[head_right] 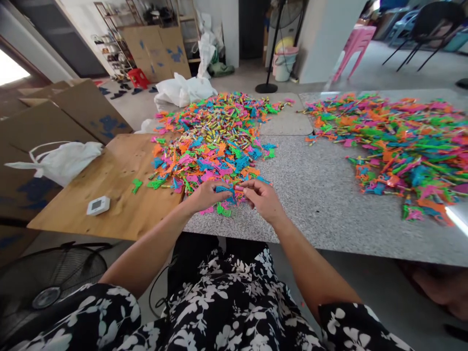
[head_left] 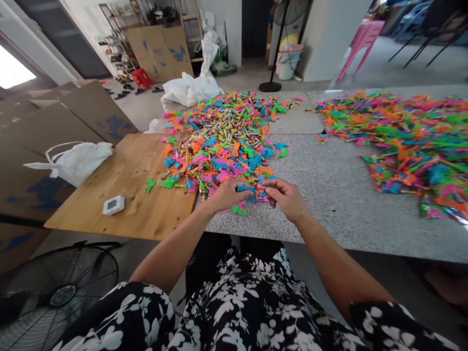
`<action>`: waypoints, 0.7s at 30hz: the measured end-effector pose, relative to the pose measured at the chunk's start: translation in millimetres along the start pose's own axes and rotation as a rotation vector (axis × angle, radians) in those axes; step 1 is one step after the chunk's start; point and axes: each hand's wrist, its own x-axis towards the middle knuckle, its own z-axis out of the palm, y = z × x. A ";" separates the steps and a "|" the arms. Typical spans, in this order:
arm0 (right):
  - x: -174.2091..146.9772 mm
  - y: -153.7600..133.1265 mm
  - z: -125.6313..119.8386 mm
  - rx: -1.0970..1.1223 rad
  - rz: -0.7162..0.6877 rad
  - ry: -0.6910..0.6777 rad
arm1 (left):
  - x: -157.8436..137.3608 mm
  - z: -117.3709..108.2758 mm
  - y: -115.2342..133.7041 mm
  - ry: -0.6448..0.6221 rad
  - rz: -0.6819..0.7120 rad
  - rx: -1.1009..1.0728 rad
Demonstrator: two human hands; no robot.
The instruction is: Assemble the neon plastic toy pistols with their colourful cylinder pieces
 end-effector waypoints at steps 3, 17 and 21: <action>2.7 2.7 -0.3 0.047 0.025 0.007 | 1.4 3.1 -3.2 0.075 -0.020 -0.063; 4.2 11.4 0.0 0.094 -0.003 -0.043 | -2.0 9.7 -2.3 -0.095 -0.069 -0.194; 3.7 15.5 1.6 0.133 -0.004 -0.071 | -3.9 10.1 0.4 -0.114 -0.089 -0.153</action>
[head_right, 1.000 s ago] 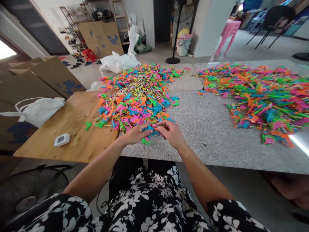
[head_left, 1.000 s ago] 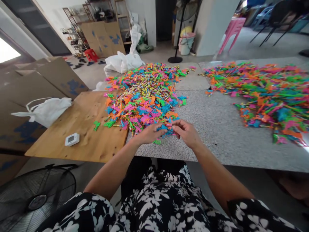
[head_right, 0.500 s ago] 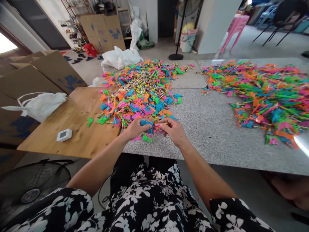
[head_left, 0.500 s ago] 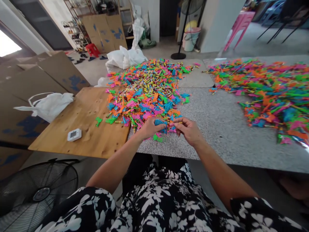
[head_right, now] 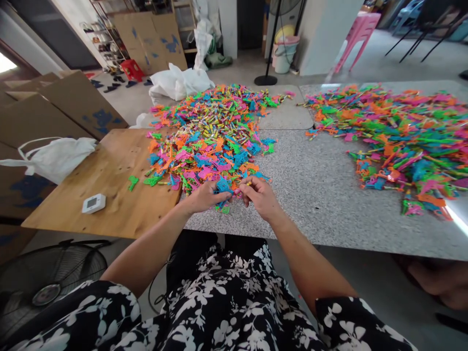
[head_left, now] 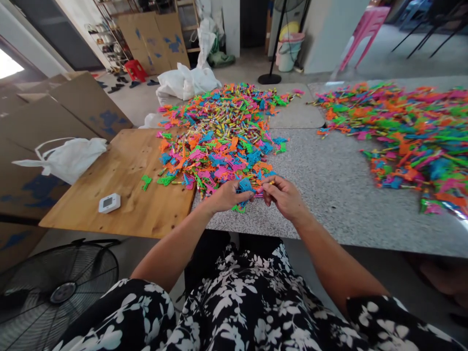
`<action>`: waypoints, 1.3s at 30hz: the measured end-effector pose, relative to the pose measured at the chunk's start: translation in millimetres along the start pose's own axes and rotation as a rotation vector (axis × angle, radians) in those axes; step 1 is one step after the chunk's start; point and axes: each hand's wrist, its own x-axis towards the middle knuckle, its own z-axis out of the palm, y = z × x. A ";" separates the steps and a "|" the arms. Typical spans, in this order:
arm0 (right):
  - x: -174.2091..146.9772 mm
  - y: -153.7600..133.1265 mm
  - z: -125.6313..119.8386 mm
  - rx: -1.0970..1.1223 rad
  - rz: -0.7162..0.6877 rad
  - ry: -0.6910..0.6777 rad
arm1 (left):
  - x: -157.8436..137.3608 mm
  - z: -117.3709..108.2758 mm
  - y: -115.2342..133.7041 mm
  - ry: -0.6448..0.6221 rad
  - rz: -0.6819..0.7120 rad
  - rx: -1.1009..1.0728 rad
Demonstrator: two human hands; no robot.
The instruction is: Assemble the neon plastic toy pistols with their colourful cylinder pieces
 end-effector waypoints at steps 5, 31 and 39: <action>-2.4 2.9 2.9 -0.037 -0.015 -0.011 | -0.5 -1.9 2.8 -0.077 0.026 0.040; 26.2 49.0 -115.2 -0.451 0.058 0.576 | -25.8 36.0 -65.0 0.330 -0.386 0.690; 58.1 57.9 -72.0 -1.526 0.099 -0.121 | -14.1 38.3 -74.4 0.381 -0.348 0.266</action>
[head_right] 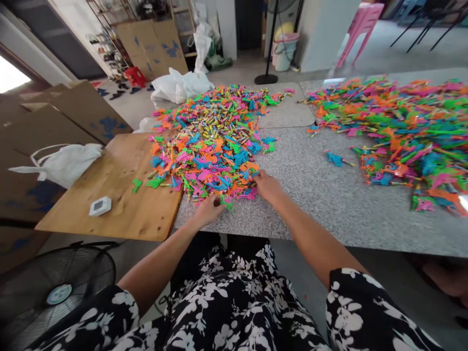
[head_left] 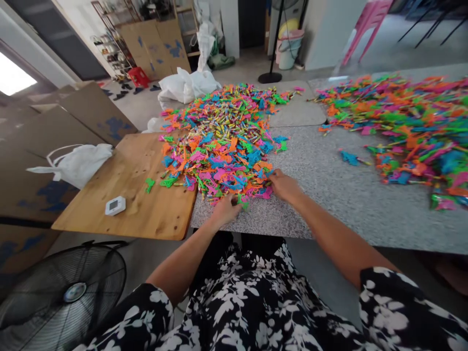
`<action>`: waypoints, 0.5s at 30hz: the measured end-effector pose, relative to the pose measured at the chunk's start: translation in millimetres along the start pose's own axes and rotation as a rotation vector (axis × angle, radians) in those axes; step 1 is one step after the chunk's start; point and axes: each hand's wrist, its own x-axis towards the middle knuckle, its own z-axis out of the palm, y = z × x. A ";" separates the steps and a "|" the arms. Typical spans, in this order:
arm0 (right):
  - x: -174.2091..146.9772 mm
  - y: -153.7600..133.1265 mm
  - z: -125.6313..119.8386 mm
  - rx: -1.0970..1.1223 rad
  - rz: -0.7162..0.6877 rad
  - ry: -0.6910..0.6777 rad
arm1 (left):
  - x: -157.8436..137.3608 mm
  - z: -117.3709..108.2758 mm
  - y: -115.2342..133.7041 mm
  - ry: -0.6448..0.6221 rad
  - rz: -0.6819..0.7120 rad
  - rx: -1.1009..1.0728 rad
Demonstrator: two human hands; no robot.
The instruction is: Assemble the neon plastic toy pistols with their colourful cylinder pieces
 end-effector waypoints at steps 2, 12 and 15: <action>2.5 4.4 -5.7 0.002 0.027 0.022 | 0.7 -4.1 -2.8 -0.054 -0.038 -0.293; -55.1 -75.0 15.4 1.326 0.058 0.204 | 12.8 -6.4 16.4 -0.114 -0.254 -1.239; -68.6 -103.8 23.6 1.467 0.077 0.094 | 16.0 0.5 25.0 -0.119 -0.228 -1.322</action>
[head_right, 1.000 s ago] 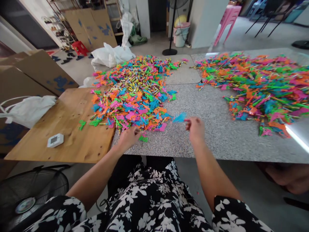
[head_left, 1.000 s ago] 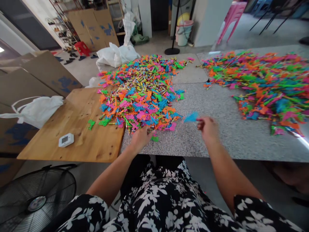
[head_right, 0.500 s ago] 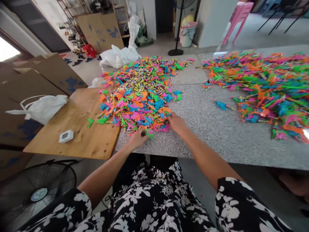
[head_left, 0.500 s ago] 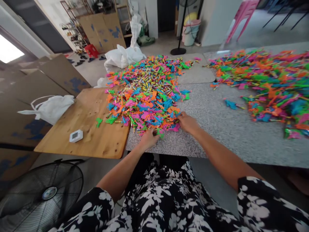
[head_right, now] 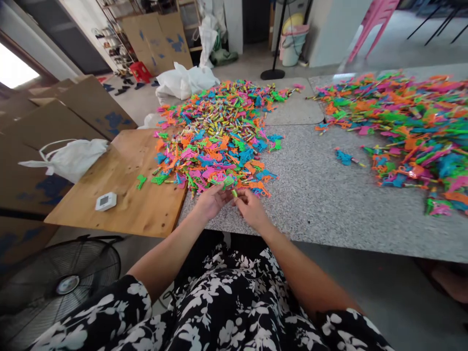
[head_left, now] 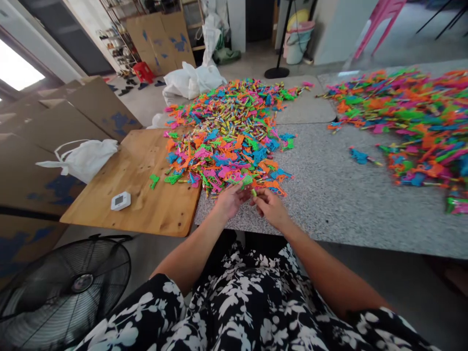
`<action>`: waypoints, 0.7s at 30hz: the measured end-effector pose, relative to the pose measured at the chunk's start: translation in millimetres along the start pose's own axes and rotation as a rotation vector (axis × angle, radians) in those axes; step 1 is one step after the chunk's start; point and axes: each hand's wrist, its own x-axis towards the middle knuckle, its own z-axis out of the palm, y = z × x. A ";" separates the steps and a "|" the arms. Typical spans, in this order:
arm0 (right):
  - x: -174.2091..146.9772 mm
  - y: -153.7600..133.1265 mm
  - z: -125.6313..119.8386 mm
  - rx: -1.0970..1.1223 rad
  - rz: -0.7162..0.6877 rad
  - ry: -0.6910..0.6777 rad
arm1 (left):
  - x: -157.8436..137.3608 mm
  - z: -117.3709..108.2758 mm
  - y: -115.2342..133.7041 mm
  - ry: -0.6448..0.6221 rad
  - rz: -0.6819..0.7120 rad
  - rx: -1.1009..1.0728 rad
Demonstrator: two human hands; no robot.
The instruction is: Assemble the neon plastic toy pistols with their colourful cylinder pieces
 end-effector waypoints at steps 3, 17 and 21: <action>-2.4 0.9 10.0 -0.003 -0.006 0.008 | -0.7 9.5 -4.6 -0.047 0.050 -0.043; 2.0 -10.4 5.9 0.185 0.022 0.053 | -7.5 20.2 -14.1 -0.143 0.087 0.013; 2.5 -10.7 7.1 0.301 0.094 0.073 | -11.9 19.9 -14.8 -0.189 0.079 0.012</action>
